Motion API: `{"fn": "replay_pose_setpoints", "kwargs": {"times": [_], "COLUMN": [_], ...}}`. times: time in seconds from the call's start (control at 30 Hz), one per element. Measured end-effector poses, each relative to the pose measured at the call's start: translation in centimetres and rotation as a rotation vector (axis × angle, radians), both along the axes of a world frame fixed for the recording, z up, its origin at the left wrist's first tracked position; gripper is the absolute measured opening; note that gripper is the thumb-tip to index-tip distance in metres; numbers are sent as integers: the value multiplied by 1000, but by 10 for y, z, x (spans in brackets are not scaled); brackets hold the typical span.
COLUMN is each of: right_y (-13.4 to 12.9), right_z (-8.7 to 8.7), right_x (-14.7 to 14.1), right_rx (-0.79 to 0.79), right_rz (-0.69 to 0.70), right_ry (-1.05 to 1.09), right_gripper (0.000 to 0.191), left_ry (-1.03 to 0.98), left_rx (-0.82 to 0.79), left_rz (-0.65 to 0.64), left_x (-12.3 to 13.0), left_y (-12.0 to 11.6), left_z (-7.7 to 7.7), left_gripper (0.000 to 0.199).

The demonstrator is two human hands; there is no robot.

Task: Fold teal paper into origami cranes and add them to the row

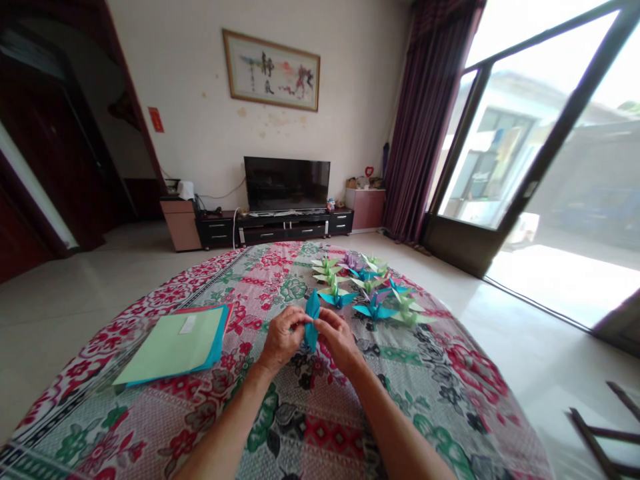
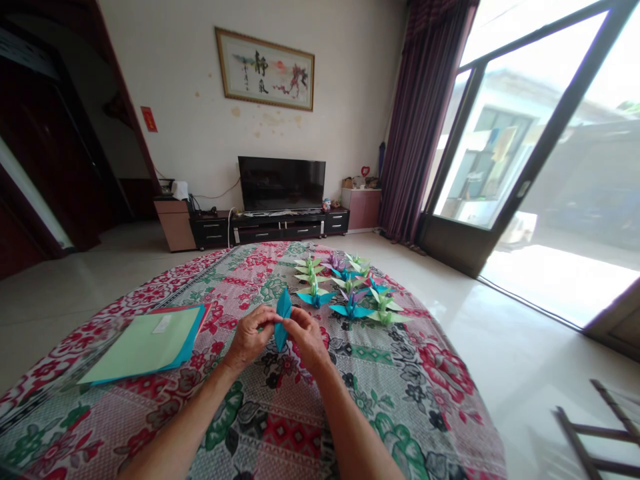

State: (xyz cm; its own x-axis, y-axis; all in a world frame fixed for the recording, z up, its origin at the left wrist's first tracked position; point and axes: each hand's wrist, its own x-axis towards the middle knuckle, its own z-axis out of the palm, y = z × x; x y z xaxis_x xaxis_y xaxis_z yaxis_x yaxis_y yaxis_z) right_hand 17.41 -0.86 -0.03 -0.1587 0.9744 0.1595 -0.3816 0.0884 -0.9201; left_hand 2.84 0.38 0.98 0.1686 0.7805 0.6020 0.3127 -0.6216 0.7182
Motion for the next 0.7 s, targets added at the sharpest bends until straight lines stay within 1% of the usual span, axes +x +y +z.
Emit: {"fn": "replay_pose_setpoints", "kwargs": {"times": [0.07, 0.17, 0.23, 0.3, 0.4, 0.5, 0.7], "right_y": [1, 1, 2, 3, 4, 3, 0], "right_z": [0, -1, -1, -2, -2, -1, 2], "right_x": [-1, -1, -2, -2, -3, -4, -5], "right_rx": [31, 76, 95, 108, 144, 172, 154], "right_rz": [-2, -44, -73, -93, -112, -112, -86], "right_ry": [-11, -17, -32, -49, -62, -67, -53], "right_gripper": [36, 37, 37, 37, 34, 32, 33], "left_ry": [-77, -223, -301, -362, -409, -405, -392], "left_rx": [-104, -287, -359, -406, -439, -422, -417], "left_rz": [-10, -88, -151, -192, -209, -180, -147], "left_x": [0, 0, 0, 0, -1, 0, 0], "left_y": [1, 2, 2, 1, 1, 4, 7], "left_z": [-2, -4, -3, -2, -2, -5, -8], "left_gripper": [15, 25, 30, 31, 35, 39, 39]}}
